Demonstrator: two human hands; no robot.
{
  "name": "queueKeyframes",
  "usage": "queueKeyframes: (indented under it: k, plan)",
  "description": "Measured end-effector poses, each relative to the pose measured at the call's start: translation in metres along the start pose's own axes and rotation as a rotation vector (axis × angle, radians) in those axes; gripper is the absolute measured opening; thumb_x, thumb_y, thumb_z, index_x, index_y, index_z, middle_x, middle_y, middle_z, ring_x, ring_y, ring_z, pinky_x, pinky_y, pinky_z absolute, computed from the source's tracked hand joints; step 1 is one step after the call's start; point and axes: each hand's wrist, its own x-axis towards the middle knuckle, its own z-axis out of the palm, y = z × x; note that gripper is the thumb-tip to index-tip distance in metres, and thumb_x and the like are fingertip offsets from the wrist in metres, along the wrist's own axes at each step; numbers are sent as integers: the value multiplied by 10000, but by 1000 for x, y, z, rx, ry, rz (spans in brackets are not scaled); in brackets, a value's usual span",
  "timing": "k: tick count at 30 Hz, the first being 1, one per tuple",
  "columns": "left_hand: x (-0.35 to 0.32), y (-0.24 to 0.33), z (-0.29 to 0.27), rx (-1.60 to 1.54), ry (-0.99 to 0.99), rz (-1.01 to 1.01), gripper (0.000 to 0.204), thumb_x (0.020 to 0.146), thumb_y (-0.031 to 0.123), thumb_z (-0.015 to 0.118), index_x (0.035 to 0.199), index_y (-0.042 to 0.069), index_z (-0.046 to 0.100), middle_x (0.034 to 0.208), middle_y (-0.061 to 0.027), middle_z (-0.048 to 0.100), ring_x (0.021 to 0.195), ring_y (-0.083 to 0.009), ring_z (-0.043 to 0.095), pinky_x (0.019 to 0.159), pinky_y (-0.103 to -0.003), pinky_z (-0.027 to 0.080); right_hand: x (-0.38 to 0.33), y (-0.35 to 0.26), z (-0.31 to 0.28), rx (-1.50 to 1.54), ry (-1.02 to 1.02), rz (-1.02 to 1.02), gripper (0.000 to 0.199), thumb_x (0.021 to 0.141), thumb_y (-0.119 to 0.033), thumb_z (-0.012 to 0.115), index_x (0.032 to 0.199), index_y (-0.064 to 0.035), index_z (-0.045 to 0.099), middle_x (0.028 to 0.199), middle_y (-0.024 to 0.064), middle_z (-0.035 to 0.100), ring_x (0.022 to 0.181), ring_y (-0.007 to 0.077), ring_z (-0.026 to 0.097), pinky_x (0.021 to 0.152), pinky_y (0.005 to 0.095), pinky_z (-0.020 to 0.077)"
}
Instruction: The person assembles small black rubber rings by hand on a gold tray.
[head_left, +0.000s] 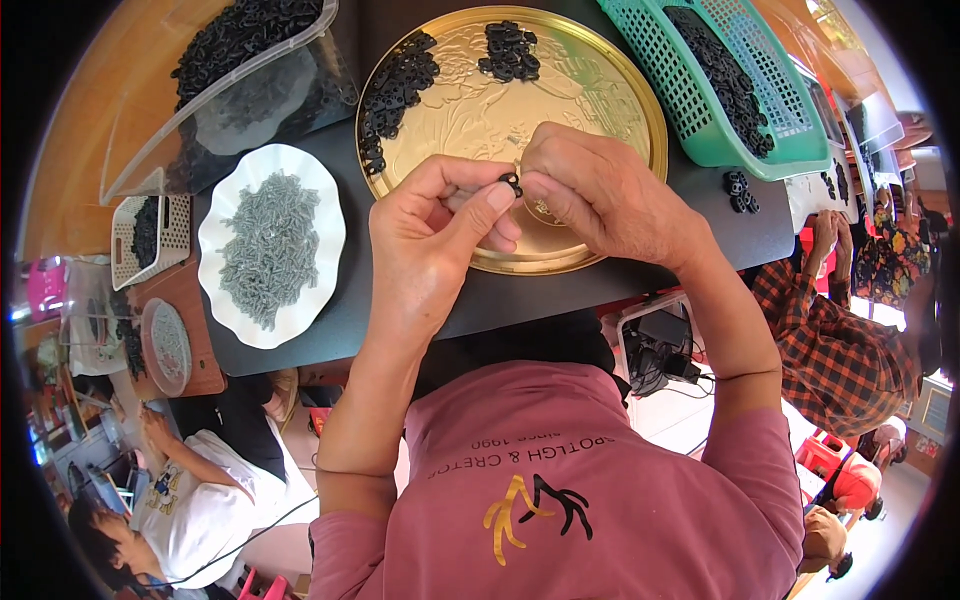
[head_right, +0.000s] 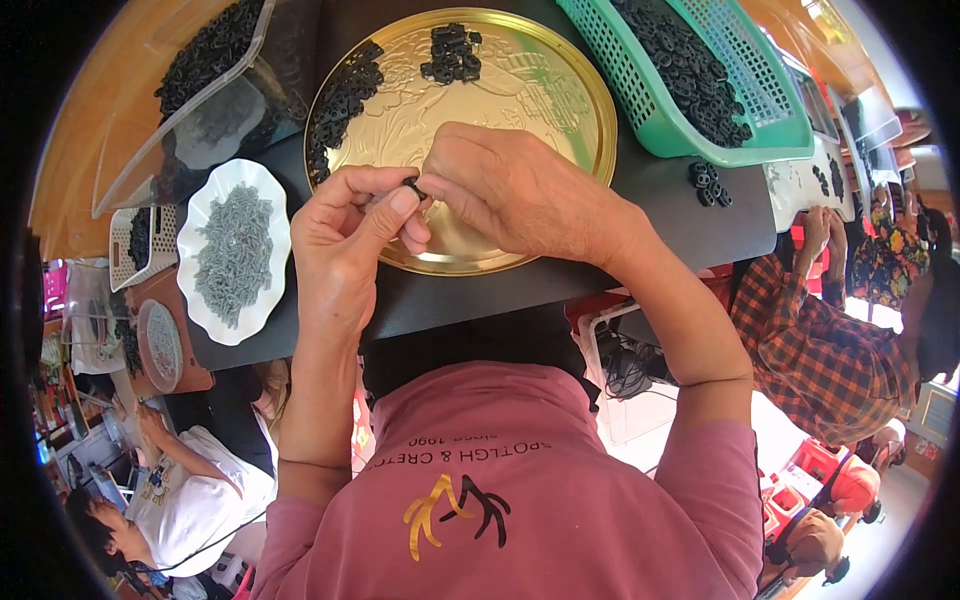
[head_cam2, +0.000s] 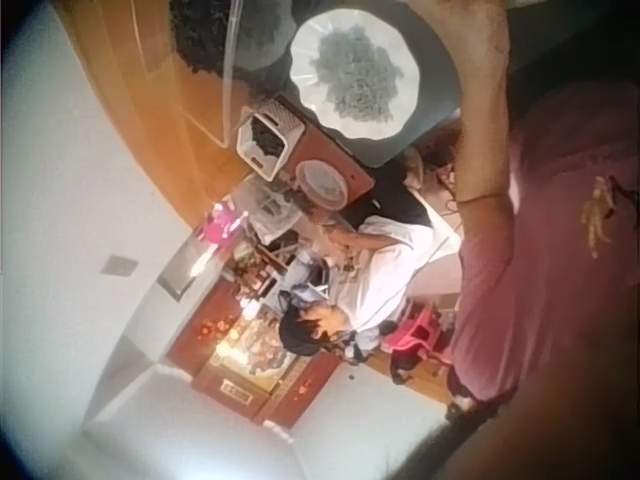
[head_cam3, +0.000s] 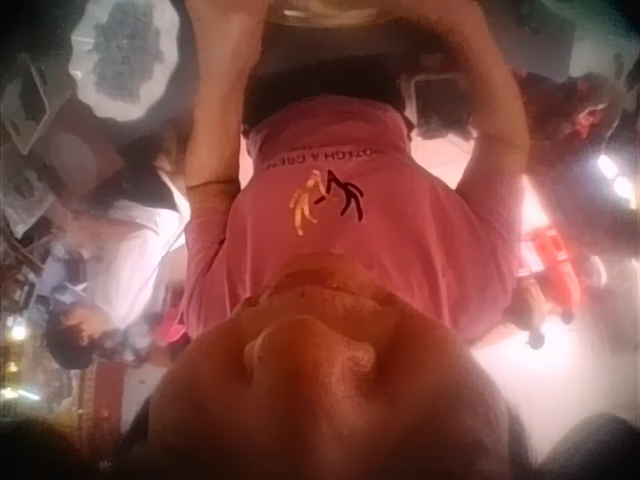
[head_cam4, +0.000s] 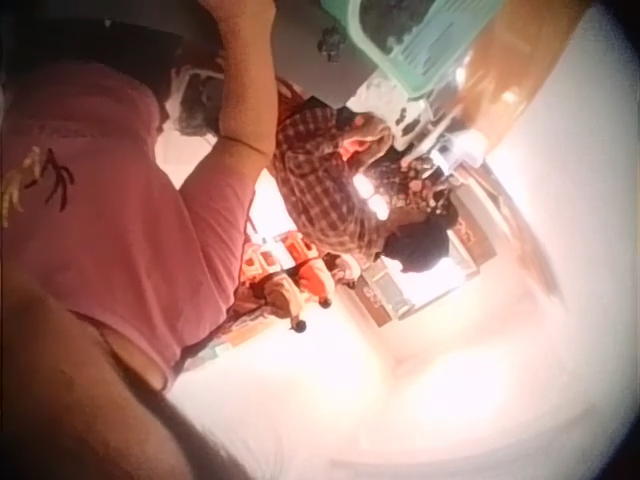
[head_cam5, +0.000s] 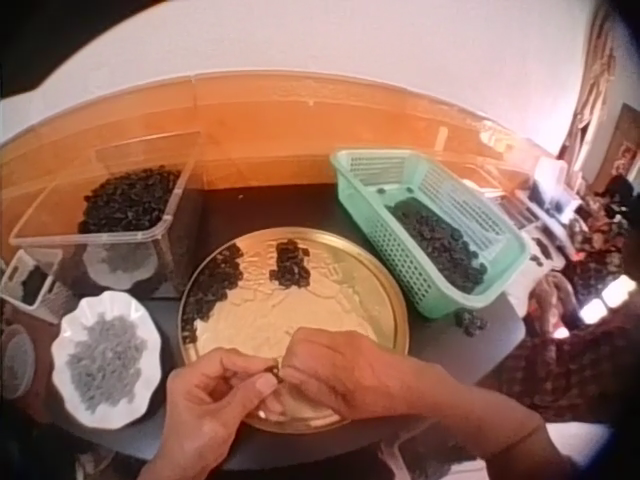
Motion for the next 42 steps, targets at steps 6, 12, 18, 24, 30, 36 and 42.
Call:
queueKeyframes:
  k: [6,12,18,24,30,36,42]
  plan:
    - [-1,-2,2,-33,11,12,113,871,8,634,971,-41,620,733,-79,647,620,-102,612,590,-216,502,0,2,4,43,23,-32,107,891,-96,561,859,-6,513,813,123,540,733,315,547,649,377,458]
    - [0,-3,-1,-56,36,13,105,867,1,633,960,-46,618,725,-80,644,610,-105,611,581,-211,495,4,-2,9,22,54,-25,107,883,-93,566,858,-3,513,801,127,528,724,322,540,634,385,450]
    - [6,-4,-4,-61,54,-60,94,873,5,627,957,-35,615,751,-81,647,618,-108,614,582,-216,503,7,1,15,-35,33,41,102,853,-103,579,866,-25,516,765,142,502,732,336,558,625,416,466]
    - [12,-6,-14,-221,57,-135,126,886,43,627,994,-15,595,811,-104,661,657,-125,637,614,-231,534,17,16,0,87,13,47,170,927,-157,534,890,-2,595,818,115,558,699,250,559,621,335,456]
    - [12,-6,-13,-256,43,-118,143,895,57,620,1017,-9,586,868,-123,667,696,-133,651,635,-238,543,41,88,-21,-237,384,415,220,908,-190,568,970,5,646,697,104,610,582,219,585,594,333,489]
    - [11,-8,-16,-263,38,-119,156,896,52,616,1035,-10,583,879,-125,664,714,-134,652,646,-243,546,60,112,-24,-495,260,474,230,877,-209,615,925,6,679,697,141,657,608,187,640,599,328,500]
    - [9,-6,-16,-258,42,-112,158,899,54,614,1039,-13,583,874,-125,663,719,-133,650,651,-241,543,54,97,-17,-164,114,630,228,837,-191,670,879,32,660,630,79,624,525,163,594,542,312,488]
